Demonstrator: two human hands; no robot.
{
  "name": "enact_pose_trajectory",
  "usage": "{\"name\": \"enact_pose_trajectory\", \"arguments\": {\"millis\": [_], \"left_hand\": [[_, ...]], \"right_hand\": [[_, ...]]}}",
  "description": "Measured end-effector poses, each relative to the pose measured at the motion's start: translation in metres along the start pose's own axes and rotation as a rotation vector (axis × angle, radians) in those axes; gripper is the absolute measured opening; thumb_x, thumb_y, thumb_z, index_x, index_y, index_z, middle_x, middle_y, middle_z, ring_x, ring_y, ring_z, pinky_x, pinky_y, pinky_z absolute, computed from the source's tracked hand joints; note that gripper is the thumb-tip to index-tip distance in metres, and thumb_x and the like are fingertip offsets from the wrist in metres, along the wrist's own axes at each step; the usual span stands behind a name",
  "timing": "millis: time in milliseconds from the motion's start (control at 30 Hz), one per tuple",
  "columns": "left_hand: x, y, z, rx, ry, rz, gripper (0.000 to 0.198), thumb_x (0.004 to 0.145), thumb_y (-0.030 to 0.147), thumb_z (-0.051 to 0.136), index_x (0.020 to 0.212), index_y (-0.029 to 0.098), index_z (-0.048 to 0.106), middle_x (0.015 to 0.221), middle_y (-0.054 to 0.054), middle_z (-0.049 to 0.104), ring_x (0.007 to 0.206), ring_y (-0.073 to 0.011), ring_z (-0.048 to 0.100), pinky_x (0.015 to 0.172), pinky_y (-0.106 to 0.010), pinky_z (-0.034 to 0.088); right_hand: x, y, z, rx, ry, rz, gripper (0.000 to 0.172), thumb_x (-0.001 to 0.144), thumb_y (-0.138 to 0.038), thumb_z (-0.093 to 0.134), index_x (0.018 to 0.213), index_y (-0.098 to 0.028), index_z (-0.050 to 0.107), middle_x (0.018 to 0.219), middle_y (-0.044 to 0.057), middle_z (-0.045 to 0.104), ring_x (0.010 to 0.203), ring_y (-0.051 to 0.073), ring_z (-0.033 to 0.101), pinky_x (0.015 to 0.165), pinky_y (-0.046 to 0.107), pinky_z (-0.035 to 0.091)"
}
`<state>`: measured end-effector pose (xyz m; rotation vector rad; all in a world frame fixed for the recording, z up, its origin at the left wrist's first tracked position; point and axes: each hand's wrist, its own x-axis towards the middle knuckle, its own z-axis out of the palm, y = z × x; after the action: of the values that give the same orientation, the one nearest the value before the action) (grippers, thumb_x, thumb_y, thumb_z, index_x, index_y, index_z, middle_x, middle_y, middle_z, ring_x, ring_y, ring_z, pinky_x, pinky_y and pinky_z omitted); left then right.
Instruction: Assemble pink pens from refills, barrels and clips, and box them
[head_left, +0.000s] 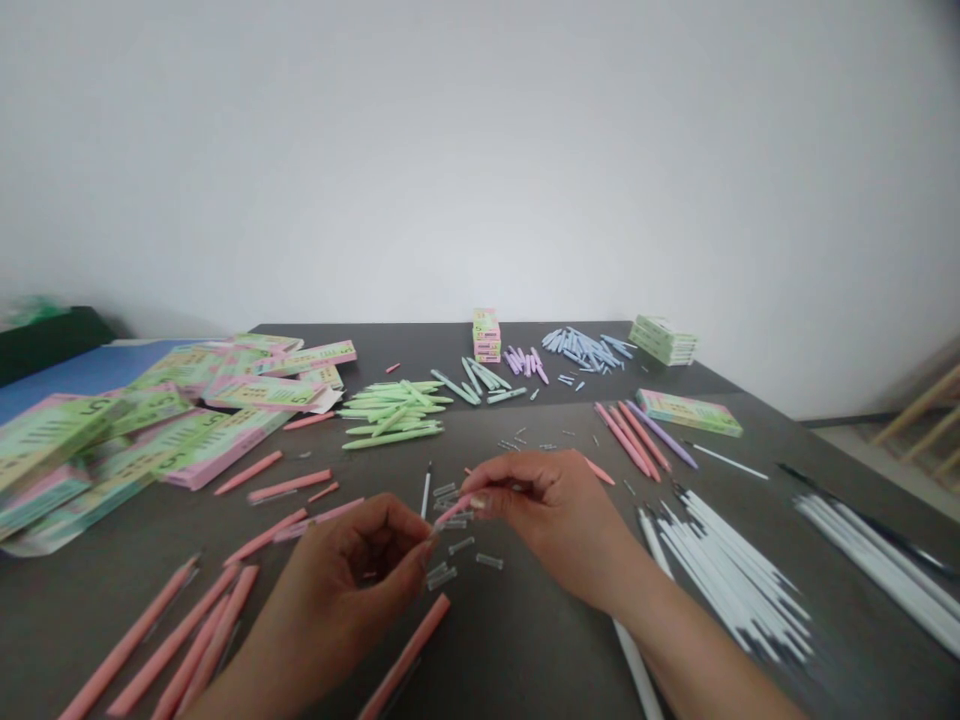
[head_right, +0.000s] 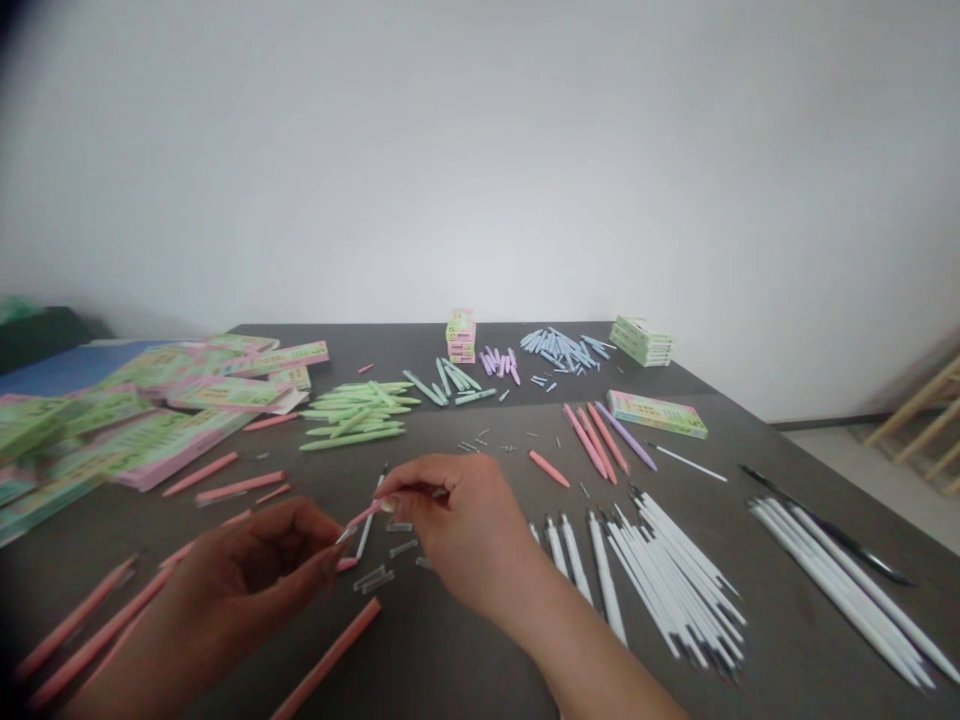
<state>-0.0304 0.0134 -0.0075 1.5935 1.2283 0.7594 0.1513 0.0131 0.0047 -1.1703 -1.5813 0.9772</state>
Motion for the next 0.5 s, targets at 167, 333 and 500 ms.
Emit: {"name": "enact_pose_trajectory", "arguments": {"millis": [167, 333, 500], "left_hand": [[-0.0014, 0.0023, -0.0006, 0.031, 0.039, 0.02, 0.02, 0.07, 0.037, 0.062, 0.067, 0.017, 0.061, 0.06, -0.001, 0.065, 0.057, -0.0155, 0.059, 0.051, -0.022, 0.041], [-0.0029, 0.0027, -0.0019, 0.057, 0.044, 0.022, 0.021, 0.071, 0.038, 0.062, 0.066, 0.017, 0.061, 0.06, -0.002, 0.065, 0.057, -0.0161, 0.06, 0.05, -0.022, 0.042], [-0.0041, 0.0016, -0.0022, 0.106, 0.022, 0.049, 0.02, 0.074, 0.037, 0.06, 0.069, 0.017, 0.063, 0.062, -0.002, 0.067, 0.059, -0.016, 0.06, 0.052, -0.023, 0.041]], "right_hand": [[-0.0003, -0.0008, -0.0008, -0.009, 0.012, 0.029, 0.013, 0.075, -0.01, 0.06, 0.075, -0.017, 0.072, 0.071, 0.002, 0.07, 0.067, 0.014, 0.06, 0.061, 0.022, 0.043], [-0.0006, -0.0002, -0.0003, -0.017, 0.018, 0.014, 0.014, 0.075, -0.01, 0.061, 0.074, -0.018, 0.073, 0.071, 0.0, 0.071, 0.067, 0.013, 0.062, 0.061, 0.021, 0.043], [-0.003, 0.0003, 0.0037, -0.052, 0.021, -0.082, 0.013, 0.075, -0.012, 0.062, 0.075, -0.019, 0.073, 0.076, 0.002, 0.072, 0.073, 0.015, 0.065, 0.067, 0.023, 0.047]]}}
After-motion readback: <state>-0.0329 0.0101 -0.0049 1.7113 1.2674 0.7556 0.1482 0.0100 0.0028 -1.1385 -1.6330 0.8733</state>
